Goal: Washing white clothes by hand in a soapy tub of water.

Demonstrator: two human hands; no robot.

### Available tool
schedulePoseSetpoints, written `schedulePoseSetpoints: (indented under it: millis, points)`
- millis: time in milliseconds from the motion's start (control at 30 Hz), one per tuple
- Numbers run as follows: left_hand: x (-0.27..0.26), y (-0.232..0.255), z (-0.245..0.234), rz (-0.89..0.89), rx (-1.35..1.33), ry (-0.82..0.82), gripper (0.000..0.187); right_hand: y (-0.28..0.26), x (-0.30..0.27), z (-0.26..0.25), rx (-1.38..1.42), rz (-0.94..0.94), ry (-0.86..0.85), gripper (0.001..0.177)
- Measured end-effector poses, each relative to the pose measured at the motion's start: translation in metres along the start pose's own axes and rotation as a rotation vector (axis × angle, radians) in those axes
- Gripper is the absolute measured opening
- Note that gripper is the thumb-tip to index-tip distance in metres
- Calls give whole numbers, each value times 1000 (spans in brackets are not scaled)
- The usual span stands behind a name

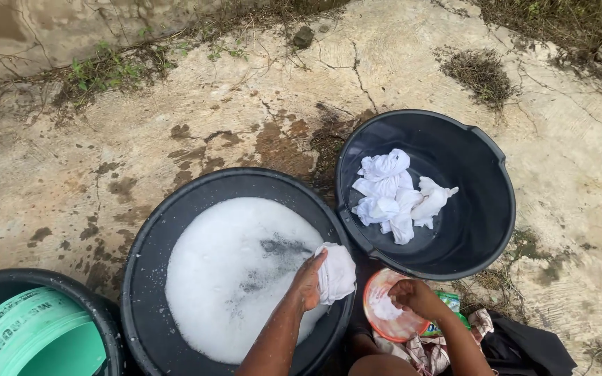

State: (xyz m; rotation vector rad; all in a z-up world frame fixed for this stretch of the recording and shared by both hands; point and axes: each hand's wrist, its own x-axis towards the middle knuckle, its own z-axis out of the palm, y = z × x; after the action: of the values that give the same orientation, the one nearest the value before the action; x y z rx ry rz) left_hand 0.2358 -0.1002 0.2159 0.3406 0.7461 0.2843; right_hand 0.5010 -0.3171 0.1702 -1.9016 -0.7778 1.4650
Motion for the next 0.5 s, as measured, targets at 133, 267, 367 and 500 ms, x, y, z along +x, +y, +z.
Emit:
schedulePoseSetpoints:
  millis: [133,267,367,500]
  points:
    - [-9,-8,9,-7,-63,81,62,122,44,20,-87,65,9,24]
    - [-14,-6,2,-14,-80,137,69,112,53,67,-492,64,403,50]
    - [-24,-2,9,-71,-27,126,72,103,46,94,-639,100,513,78]
    - [-23,-5,32,-139,116,26,73,123,63,107,-672,45,463,101]
